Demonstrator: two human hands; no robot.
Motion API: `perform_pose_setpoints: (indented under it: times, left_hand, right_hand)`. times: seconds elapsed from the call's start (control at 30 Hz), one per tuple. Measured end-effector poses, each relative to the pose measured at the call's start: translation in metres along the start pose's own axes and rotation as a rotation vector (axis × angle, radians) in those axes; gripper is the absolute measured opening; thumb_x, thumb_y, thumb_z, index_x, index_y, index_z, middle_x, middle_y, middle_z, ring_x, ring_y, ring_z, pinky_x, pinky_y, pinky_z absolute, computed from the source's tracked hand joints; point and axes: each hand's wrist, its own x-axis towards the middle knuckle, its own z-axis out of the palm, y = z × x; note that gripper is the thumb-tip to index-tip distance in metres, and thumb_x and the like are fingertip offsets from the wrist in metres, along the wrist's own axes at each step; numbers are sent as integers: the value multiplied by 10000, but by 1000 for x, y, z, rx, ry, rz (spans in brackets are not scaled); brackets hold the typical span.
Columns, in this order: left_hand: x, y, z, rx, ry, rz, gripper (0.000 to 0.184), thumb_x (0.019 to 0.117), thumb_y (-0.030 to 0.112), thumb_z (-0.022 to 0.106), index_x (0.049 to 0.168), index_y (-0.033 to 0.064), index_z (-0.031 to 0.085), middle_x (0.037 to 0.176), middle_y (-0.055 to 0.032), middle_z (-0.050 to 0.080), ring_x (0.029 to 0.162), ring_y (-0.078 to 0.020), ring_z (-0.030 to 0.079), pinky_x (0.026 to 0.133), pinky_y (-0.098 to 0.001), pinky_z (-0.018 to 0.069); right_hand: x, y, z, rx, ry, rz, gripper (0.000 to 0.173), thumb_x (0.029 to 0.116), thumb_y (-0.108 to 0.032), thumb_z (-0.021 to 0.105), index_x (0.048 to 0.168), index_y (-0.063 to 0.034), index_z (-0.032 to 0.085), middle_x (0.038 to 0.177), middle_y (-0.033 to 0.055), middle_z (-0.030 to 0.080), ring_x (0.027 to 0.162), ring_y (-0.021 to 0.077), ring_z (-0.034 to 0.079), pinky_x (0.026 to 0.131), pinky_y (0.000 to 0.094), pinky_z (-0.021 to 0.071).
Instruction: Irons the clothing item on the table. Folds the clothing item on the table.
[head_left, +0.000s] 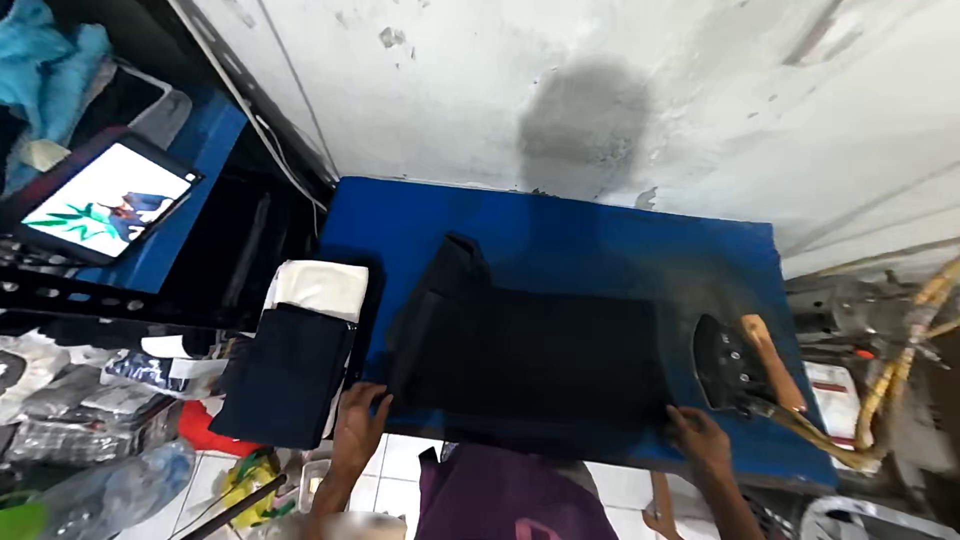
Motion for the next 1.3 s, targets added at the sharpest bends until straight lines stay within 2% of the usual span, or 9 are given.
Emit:
perform_pose_setpoints:
  times: [0.17,0.3,0.47,0.6,0.8,0.9,1.0,1.17,1.3]
  left_hand:
    - [1,-2,-13,-253,64,77,310,1027,158,565,1235,-63,630,1086,-217,705,947,-267,703,865,-437,578]
    - [13,-22,-10,15,-35,-45,303,1040,162,582,1304,28,650,1095,-265,700,995,-444,687,903,-614,532]
    - [6,12,8,289,128,27,479,999,243,609,1392,-28,567,1235,-310,642,1157,-529,604,1004,-663,462]
    - [4,51,35,316,225,203,493,1033,295,470,1407,-10,572,1442,-230,564,1323,-468,531,1038,-645,441]
    - [12,6,80,516,88,215,634,1069,437,300,1563,56,411,1634,-114,378,1509,-363,344,1193,-640,260]
    - [15,0,81,532,73,201,636,1067,442,304,1568,64,405,1646,-85,364,1517,-340,334,1193,-631,261]
    - [15,2,77,466,61,172,627,1070,446,332,1572,77,402,1660,-63,340,1533,-320,305,1200,-645,237]
    - [-5,24,61,209,312,89,549,1076,402,369,1496,82,520,1602,-83,438,1503,-301,371,1196,-678,226]
    - [-44,29,41,49,527,-78,473,1071,327,404,1429,81,589,1555,-119,492,1485,-321,396,1190,-694,219]
  right_hand:
    - [-12,-11,-13,93,39,41,218,1027,-169,620,1124,25,643,730,31,622,531,62,554,508,239,498]
    - [-5,7,-17,49,14,58,192,1010,-148,648,1065,36,661,737,51,634,540,83,572,519,252,513]
    - [-9,-2,-3,-506,110,-426,360,974,-180,652,1221,81,651,1251,354,588,1162,513,596,967,643,503]
    - [-1,1,36,-685,76,-815,556,1027,-358,476,1421,23,567,1508,262,499,1388,465,485,1102,661,396]
    - [-7,1,60,-836,-30,-758,870,1019,-626,317,1561,54,353,1629,274,318,1521,469,278,1166,775,109]
    - [-18,-58,82,-748,31,-826,537,1015,-402,490,1310,16,654,1450,278,542,1320,505,522,1047,748,334]
    - [-28,-138,149,-688,-204,-1011,375,1037,-292,533,1270,-45,693,1349,208,635,1238,419,614,989,637,486]
    - [-52,-239,287,-884,-637,-996,555,1048,-416,513,1454,-38,533,1449,211,557,1336,386,542,1064,580,445]
    - [-76,-273,333,-939,-747,-738,629,929,-180,672,1492,-31,433,1428,217,562,1330,368,547,1094,586,424]
